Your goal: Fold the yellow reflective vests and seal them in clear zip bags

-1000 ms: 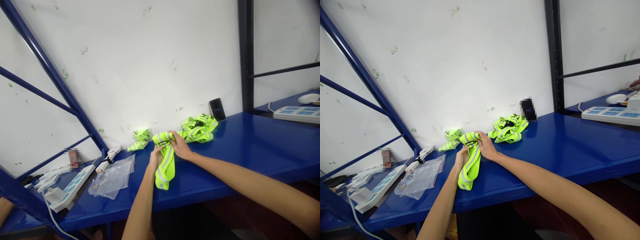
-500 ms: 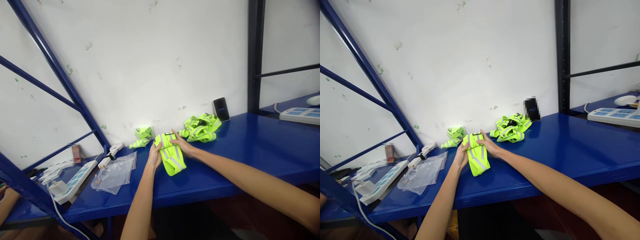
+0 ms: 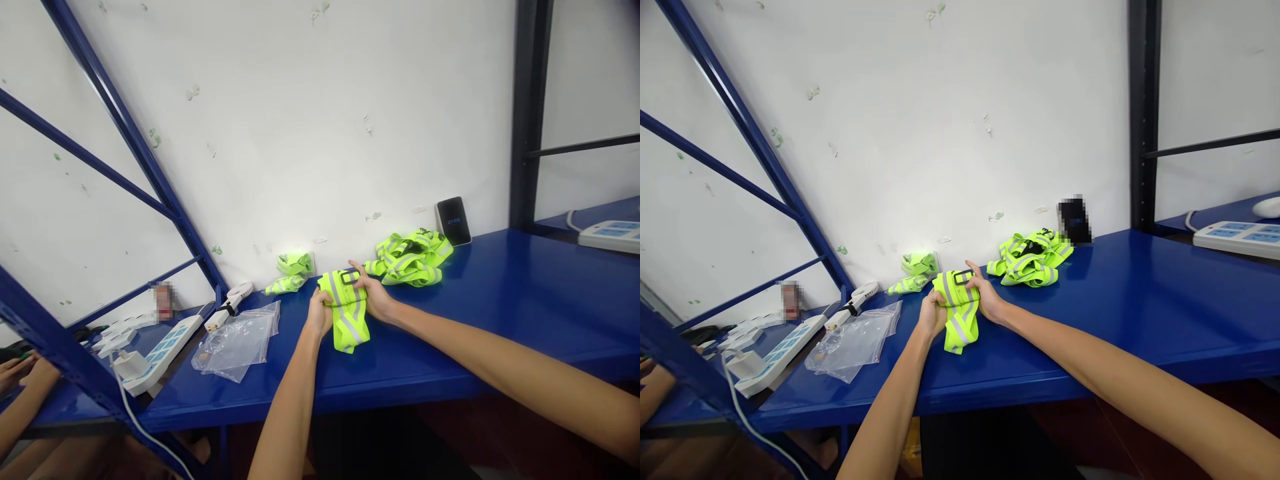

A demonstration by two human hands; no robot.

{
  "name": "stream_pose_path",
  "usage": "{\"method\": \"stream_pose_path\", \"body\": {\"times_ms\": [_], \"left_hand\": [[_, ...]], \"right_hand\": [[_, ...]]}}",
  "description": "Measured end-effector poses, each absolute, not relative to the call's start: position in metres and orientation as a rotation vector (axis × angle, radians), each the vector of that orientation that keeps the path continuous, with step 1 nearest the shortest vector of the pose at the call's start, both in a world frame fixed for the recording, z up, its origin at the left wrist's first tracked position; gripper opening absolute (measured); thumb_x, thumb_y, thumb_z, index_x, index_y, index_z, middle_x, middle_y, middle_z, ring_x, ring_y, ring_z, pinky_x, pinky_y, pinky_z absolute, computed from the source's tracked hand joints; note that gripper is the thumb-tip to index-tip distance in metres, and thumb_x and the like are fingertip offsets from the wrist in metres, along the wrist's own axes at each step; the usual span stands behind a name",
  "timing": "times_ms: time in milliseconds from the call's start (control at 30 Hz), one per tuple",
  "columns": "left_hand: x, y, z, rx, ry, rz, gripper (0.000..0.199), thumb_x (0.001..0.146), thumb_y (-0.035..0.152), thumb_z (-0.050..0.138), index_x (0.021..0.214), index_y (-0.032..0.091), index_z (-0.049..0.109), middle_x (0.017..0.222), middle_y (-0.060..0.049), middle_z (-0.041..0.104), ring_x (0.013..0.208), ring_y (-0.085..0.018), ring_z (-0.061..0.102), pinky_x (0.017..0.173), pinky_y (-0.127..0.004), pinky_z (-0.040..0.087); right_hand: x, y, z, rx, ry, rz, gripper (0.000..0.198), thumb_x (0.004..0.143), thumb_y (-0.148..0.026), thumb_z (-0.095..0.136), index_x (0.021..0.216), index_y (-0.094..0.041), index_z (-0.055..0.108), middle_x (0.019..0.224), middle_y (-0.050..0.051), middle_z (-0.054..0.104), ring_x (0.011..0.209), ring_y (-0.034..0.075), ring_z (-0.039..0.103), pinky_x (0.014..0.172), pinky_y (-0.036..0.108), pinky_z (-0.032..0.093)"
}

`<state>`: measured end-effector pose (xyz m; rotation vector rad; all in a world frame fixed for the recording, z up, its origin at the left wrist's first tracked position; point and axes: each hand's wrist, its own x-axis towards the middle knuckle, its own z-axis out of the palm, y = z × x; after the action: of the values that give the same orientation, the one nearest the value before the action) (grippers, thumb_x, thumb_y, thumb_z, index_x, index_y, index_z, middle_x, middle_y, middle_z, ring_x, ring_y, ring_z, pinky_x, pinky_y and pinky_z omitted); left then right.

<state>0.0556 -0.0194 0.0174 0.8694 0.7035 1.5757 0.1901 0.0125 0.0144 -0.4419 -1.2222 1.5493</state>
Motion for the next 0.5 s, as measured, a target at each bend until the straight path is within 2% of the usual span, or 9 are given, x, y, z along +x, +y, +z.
{"method": "stream_pose_path", "body": {"times_ms": [167, 300, 400, 500], "left_hand": [[0.060, -0.025, 0.017, 0.967, 0.669, 1.442, 0.042, 0.059, 0.015, 0.055, 0.101, 0.020, 0.057, 0.105, -0.005, 0.067, 0.101, -0.026, 0.061, 0.092, -0.045, 0.046], [0.058, -0.021, 0.011, 0.952, 0.773, 1.190, 0.043, 0.070, 0.024, 0.058, 0.113, 0.019, 0.055, 0.110, -0.009, 0.067, 0.098, -0.027, 0.064, 0.086, -0.047, 0.050], [0.057, -0.014, 0.006, 0.945, 0.800, 1.357, 0.042, 0.074, 0.030, 0.064, 0.113, 0.018, 0.054, 0.108, -0.010, 0.067, 0.092, -0.024, 0.066, 0.084, -0.041, 0.051], [0.055, -0.012, 0.006, 0.950, 0.801, 1.525, 0.045, 0.073, 0.028, 0.068, 0.114, 0.020, 0.052, 0.098, -0.005, 0.068, 0.082, -0.019, 0.067, 0.080, -0.035, 0.053]], "right_hand": [[0.198, 0.028, 0.008, -0.497, -1.288, 1.371, 0.076, 0.066, -0.019, 0.039, 0.141, -0.021, 0.031, 0.088, 0.004, 0.063, 0.081, 0.023, 0.063, 0.072, 0.036, 0.051], [0.209, 0.037, 0.008, -0.649, -1.451, 1.183, 0.071, 0.066, -0.017, 0.047, 0.136, -0.024, 0.039, 0.098, 0.004, 0.061, 0.087, 0.022, 0.060, 0.072, 0.033, 0.051], [0.211, 0.039, 0.012, -0.584, -1.526, 1.137, 0.068, 0.069, -0.017, 0.052, 0.135, -0.026, 0.040, 0.111, 0.004, 0.060, 0.095, 0.021, 0.059, 0.082, 0.034, 0.050], [0.211, 0.037, 0.015, -0.435, -1.650, 0.977, 0.051, 0.072, -0.015, 0.056, 0.121, -0.023, 0.052, 0.115, 0.004, 0.060, 0.106, 0.021, 0.056, 0.093, 0.036, 0.045]]}}
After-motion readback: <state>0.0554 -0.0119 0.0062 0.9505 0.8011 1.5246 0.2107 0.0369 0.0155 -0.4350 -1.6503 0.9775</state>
